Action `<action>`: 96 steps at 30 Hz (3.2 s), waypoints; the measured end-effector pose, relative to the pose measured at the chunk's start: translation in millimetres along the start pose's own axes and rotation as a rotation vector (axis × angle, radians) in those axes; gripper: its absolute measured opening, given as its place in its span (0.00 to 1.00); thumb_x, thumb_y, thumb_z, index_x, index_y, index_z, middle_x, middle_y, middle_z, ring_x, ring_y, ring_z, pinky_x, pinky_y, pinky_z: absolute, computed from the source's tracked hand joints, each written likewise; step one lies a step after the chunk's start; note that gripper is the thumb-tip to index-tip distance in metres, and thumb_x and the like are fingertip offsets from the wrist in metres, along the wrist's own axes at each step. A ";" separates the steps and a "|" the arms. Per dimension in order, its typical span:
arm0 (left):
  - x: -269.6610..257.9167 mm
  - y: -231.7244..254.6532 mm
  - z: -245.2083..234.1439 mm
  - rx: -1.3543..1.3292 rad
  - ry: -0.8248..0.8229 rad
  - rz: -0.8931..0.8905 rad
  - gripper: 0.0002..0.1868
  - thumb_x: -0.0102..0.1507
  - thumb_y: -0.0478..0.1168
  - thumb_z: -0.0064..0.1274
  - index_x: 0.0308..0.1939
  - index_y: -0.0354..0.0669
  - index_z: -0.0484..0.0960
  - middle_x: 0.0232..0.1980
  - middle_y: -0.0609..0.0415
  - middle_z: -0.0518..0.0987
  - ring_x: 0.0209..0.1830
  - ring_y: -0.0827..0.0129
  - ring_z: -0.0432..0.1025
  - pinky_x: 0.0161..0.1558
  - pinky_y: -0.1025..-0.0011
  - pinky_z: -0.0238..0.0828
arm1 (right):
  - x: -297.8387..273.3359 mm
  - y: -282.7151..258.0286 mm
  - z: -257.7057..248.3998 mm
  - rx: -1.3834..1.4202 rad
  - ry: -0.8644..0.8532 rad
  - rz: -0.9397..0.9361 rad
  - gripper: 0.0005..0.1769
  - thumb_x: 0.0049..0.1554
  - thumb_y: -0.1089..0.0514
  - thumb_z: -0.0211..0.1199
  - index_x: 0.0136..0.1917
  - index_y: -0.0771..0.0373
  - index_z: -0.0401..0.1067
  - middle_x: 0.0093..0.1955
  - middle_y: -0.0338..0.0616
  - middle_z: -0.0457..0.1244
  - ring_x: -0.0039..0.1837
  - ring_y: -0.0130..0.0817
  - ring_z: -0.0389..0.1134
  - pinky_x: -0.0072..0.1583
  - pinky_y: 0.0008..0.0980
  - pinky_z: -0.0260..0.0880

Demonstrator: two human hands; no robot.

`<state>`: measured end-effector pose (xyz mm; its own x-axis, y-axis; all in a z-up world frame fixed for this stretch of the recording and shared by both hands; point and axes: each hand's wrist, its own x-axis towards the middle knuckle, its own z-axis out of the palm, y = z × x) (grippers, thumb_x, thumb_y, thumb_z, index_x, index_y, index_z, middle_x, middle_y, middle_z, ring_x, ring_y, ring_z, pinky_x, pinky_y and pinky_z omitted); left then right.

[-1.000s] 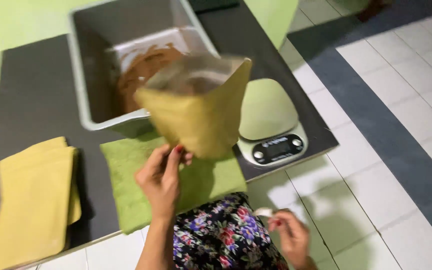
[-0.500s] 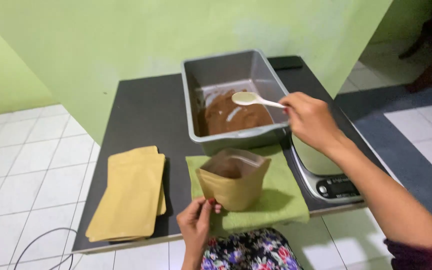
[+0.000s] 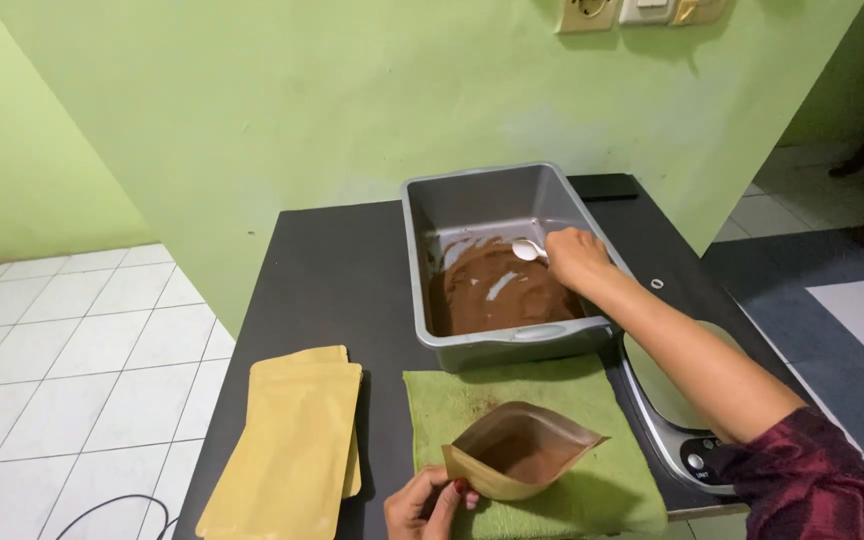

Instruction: Scooping coffee grounds from a container into a paper bag and weighing it on a digital scale.

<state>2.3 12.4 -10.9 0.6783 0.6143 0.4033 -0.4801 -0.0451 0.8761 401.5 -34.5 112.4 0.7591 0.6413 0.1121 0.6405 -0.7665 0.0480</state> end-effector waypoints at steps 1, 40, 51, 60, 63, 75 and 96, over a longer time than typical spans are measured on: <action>-1.1 -3.4 -1.5 0.002 0.001 -0.006 0.07 0.56 0.20 0.54 0.34 0.23 0.87 0.26 0.45 0.85 0.24 0.69 0.78 0.31 0.74 0.80 | 5.6 -0.5 6.7 0.002 -0.006 0.000 0.09 0.54 0.62 0.62 0.41 0.73 0.76 0.42 0.63 0.69 0.44 0.58 0.72 0.47 0.53 0.73; 10.1 94.2 78.5 0.605 0.257 0.331 0.62 0.50 0.49 0.71 0.78 0.37 0.46 0.76 0.42 0.58 0.73 0.51 0.57 0.72 0.54 0.57 | -111.7 16.8 -151.8 0.899 -0.171 -0.042 0.13 0.49 0.74 0.53 0.39 0.72 0.80 0.29 0.49 0.64 0.32 0.30 0.57 0.36 0.25 0.53; 21.8 76.5 139.7 0.882 0.501 0.537 0.77 0.50 0.68 0.67 0.82 0.47 0.25 0.83 0.33 0.41 0.84 0.34 0.44 0.80 0.29 0.26 | -206.7 21.7 -218.4 0.806 -0.216 -0.131 0.11 0.53 0.72 0.59 0.38 0.74 0.84 0.29 0.52 0.68 0.35 0.35 0.64 0.43 0.28 0.58; 22.8 73.0 145.2 0.893 0.483 0.533 0.75 0.53 0.60 0.70 0.81 0.53 0.23 0.83 0.32 0.38 0.84 0.34 0.38 0.78 0.29 0.19 | -239.4 -1.5 -220.1 0.593 -0.197 -0.171 0.14 0.52 0.66 0.59 0.38 0.63 0.86 0.26 0.40 0.69 0.28 0.28 0.58 0.34 0.27 0.54; 24.5 73.8 143.5 0.901 0.487 0.546 0.74 0.52 0.57 0.70 0.81 0.55 0.23 0.83 0.31 0.40 0.84 0.33 0.40 0.78 0.28 0.21 | -250.9 -15.6 -223.7 0.505 -0.133 -0.157 0.13 0.52 0.65 0.57 0.42 0.62 0.84 0.29 0.42 0.71 0.27 0.31 0.61 0.32 0.29 0.59; 16.6 76.5 132.0 0.835 0.411 0.548 0.78 0.49 0.58 0.75 0.82 0.46 0.27 0.84 0.38 0.38 0.85 0.40 0.41 0.80 0.30 0.19 | -265.0 3.2 -184.2 0.061 0.786 -0.690 0.18 0.53 0.79 0.58 0.50 0.64 0.78 0.40 0.42 0.71 0.36 0.28 0.60 0.44 0.30 0.54; 61.4 108.1 122.8 0.308 -0.045 -0.002 0.04 0.67 0.27 0.53 0.44 0.28 0.81 0.36 0.56 0.78 0.31 0.79 0.66 0.37 0.84 0.62 | -483.6 46.3 153.9 1.111 -0.382 0.123 0.11 0.58 0.64 0.60 0.46 0.51 0.80 0.34 0.30 0.74 0.30 0.18 0.67 0.32 0.19 0.61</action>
<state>60.3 -51.5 141.1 0.7060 0.5796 0.4069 -0.2925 -0.2846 0.9129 82.0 -374.7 -92.4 0.6877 0.6786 -0.2579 0.1675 -0.4940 -0.8532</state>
